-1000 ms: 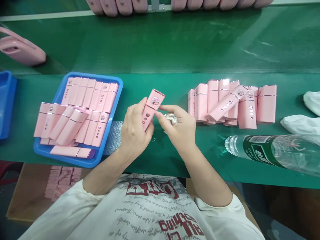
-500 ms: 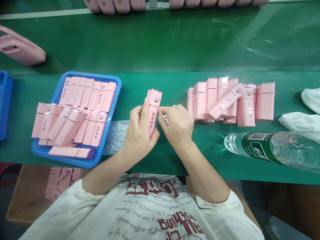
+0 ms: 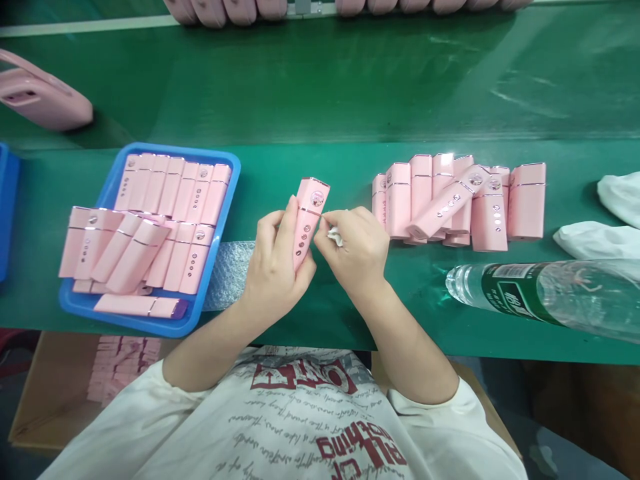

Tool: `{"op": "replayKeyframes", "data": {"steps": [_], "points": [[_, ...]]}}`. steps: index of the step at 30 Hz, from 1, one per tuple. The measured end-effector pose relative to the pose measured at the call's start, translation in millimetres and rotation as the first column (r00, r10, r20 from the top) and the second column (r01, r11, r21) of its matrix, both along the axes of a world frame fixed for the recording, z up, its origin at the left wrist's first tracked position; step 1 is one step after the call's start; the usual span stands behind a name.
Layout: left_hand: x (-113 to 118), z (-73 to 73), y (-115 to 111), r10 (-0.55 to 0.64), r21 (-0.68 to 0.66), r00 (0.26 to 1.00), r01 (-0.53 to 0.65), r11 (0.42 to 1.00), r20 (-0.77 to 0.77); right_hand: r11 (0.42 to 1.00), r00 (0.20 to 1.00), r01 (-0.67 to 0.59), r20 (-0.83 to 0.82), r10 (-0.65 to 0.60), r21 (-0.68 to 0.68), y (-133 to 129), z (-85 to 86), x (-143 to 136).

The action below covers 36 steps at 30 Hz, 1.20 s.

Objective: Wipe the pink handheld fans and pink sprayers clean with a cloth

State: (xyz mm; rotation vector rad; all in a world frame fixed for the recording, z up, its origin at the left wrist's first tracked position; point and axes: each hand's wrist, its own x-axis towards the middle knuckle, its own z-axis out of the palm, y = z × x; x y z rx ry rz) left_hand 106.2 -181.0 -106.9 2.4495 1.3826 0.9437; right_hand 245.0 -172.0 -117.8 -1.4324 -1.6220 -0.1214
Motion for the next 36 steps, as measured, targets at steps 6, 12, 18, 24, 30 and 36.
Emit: {"op": "replayKeyframes", "data": {"steps": [6,12,18,24,30,36], "points": [[-1.5,0.3,2.2,-0.001,0.005,0.999,0.001,1.000,0.044,1.000,0.993,-0.006,-0.116,0.009,0.023,-0.6,5.1,3.8],[-2.4,1.2,3.0,-0.001,-0.013,0.998,0.002,1.000,0.066,0.995,0.987,-0.081,-0.143,0.073,-0.056,-3.4,9.3,2.5],[0.1,-1.1,0.9,0.000,-0.018,0.997,0.002,1.000,0.077,0.996,0.995,-0.088,-0.045,0.089,0.006,-1.0,4.4,3.0],[3.2,-2.5,-3.1,-0.021,-0.144,0.986,0.045,0.988,0.168,0.997,0.995,-0.064,-0.074,0.062,-0.032,-0.5,1.5,-1.5],[1.6,0.0,-3.0,-0.057,-0.222,0.962,0.119,0.968,0.266,0.990,0.986,-0.145,-0.081,0.144,-0.001,-1.4,5.1,1.8],[1.6,-2.8,-2.9,-0.062,-0.202,0.967,0.114,0.973,0.248,0.996,0.997,-0.075,-0.005,0.074,-0.047,4.1,1.0,1.2]]}}
